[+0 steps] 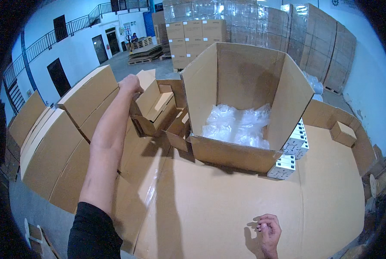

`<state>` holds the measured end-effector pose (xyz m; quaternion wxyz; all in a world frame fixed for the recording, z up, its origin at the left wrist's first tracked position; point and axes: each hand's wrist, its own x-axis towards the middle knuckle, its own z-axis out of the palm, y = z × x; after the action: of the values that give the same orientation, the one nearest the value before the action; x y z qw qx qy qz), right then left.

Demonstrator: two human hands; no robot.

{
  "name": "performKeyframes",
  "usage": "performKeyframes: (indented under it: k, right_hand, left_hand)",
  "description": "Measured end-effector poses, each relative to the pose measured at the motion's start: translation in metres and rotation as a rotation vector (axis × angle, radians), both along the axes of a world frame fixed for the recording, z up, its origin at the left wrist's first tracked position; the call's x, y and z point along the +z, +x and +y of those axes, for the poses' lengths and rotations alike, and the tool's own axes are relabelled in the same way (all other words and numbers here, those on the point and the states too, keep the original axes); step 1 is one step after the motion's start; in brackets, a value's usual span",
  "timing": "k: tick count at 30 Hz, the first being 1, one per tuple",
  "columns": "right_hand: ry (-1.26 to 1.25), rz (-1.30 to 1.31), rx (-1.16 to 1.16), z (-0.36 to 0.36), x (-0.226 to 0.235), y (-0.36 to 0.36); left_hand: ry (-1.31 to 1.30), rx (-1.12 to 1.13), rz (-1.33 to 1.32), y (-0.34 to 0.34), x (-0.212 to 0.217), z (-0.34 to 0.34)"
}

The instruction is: The person is putting items into small white boxes, placing them in plastic bags, and then packing those into larger cardboard boxes.

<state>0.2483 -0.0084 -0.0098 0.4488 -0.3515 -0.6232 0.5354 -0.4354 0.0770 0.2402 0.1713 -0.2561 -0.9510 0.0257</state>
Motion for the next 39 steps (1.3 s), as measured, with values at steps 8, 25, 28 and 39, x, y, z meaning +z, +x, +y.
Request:
performKeyframes:
  k: [8, 25, 28, 39]
  right_hand:
    - [0.011, 0.021, -0.012, 0.003, 0.005, -0.008]
    - [0.015, -0.030, -0.042, 0.003, 0.002, 0.002]
    - [-0.012, 0.032, 0.058, -0.002, 0.004, -0.014]
    - [0.025, -0.063, 0.010, -0.003, 0.007, -0.002]
  left_hand:
    - [0.152, -0.068, -0.113, -0.015, -0.011, 0.001]
    - [-0.102, -0.813, -0.329, 0.096, -0.158, 0.080]
    - [-0.070, -0.744, -0.196, 0.028, -0.165, 0.043]
    - [0.541, -0.700, 0.224, 0.050, -0.001, 0.009]
